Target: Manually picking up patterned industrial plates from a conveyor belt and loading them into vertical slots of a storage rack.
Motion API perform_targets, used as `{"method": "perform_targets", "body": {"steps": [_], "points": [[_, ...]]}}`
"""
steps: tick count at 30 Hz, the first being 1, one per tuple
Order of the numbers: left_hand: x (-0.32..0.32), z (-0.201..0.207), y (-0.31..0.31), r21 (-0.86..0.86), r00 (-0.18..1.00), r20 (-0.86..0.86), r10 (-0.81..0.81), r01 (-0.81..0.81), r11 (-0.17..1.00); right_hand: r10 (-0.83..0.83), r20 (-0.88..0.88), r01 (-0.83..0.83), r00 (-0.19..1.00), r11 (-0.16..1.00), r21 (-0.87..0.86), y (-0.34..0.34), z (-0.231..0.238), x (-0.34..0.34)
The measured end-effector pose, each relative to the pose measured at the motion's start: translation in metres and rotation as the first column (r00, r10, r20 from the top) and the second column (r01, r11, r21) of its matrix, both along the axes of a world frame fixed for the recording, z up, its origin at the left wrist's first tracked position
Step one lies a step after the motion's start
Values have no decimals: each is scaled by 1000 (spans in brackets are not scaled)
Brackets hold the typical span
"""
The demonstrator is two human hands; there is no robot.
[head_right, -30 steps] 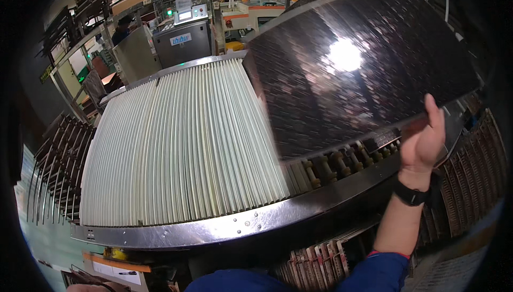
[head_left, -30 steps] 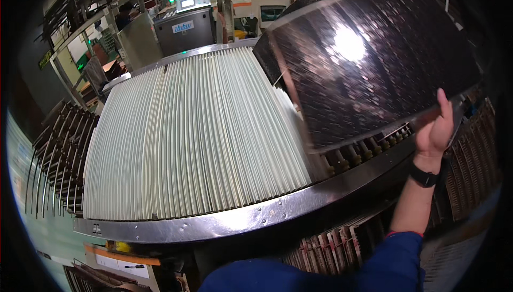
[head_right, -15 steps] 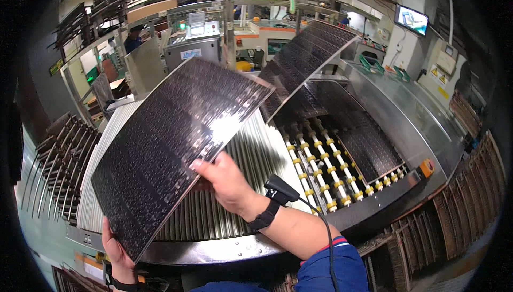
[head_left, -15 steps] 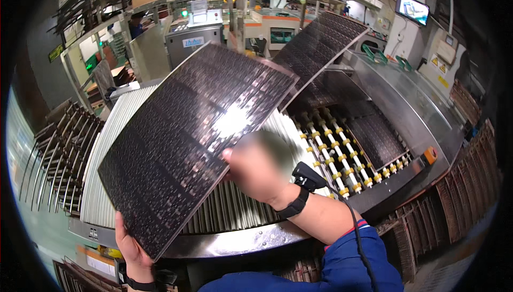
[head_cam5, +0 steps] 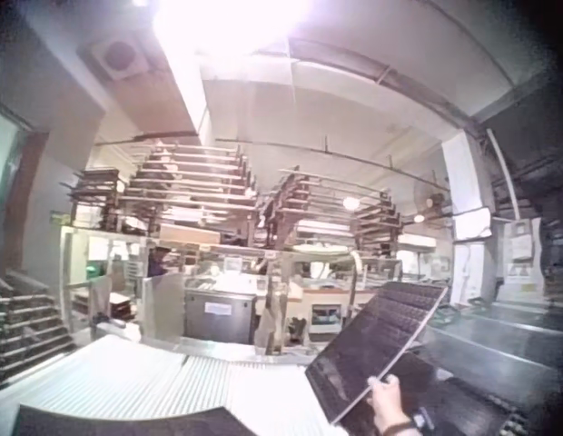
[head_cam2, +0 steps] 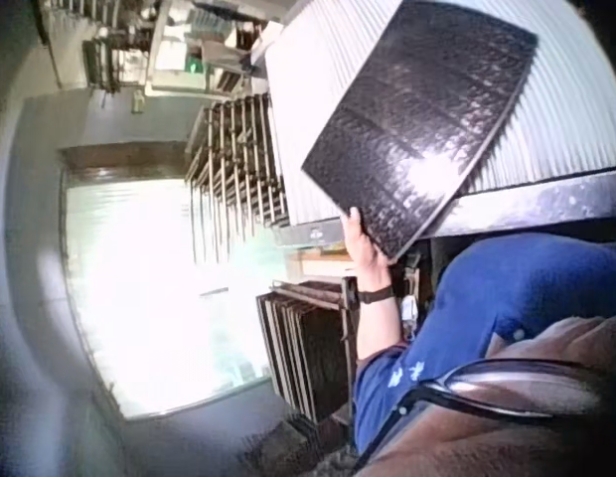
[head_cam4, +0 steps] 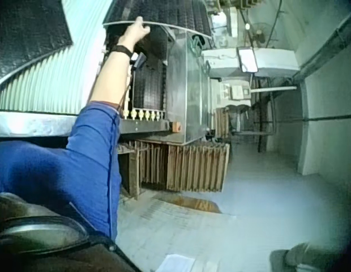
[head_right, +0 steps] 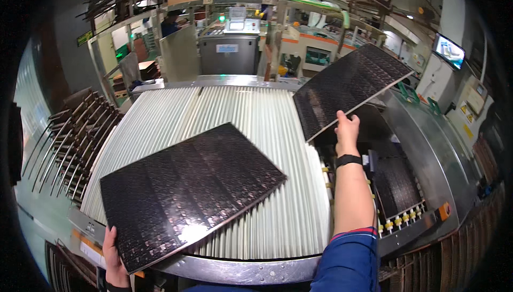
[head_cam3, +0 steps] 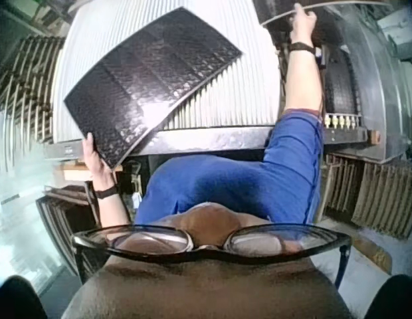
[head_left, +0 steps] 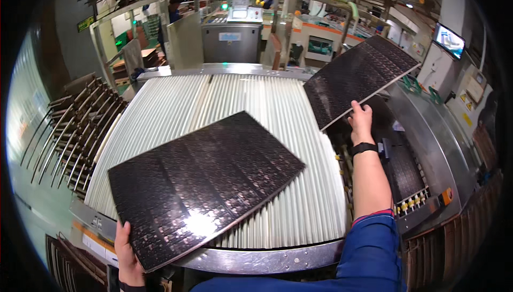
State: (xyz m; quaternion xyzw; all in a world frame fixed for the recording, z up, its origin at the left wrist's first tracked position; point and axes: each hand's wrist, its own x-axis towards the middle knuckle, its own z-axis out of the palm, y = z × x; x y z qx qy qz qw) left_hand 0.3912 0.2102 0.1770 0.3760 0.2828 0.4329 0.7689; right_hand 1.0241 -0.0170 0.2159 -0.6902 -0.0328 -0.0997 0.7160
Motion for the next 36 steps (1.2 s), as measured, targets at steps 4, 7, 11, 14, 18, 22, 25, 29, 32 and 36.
{"method": "perform_targets", "body": {"steps": [4,7,11,14,18,22,25,29,32,36], "points": [[4,-6,10,-60,998,-12,-58,57,997,271,30,-272,962,941,201,0,4,20],[6,-13,17,-76,995,23,-92,94,993,145,160,-144,976,989,-16,-4,-2,48],[10,-2,11,-43,989,113,-93,98,994,51,505,170,861,908,-383,21,23,24],[17,7,10,-35,981,149,-127,134,990,169,578,144,798,878,-456,40,29,-23],[11,0,17,-59,960,209,-186,202,978,422,760,-139,494,902,-410,71,7,-92],[10,1,18,-126,946,274,-175,216,968,760,625,-244,177,649,-720,91,-4,-182],[8,3,21,-194,950,282,-132,191,962,814,581,-216,-22,563,-797,93,-12,-223],[-13,-15,31,-235,954,286,-90,161,959,866,471,-150,-170,450,-880,87,-22,-243],[0,0,26,-221,944,279,-177,242,945,927,337,-106,-164,323,-940,78,-23,-244],[2,-1,20,-169,989,51,-137,144,975,991,118,-201,-65,103,-974,61,-21,-242]]}}
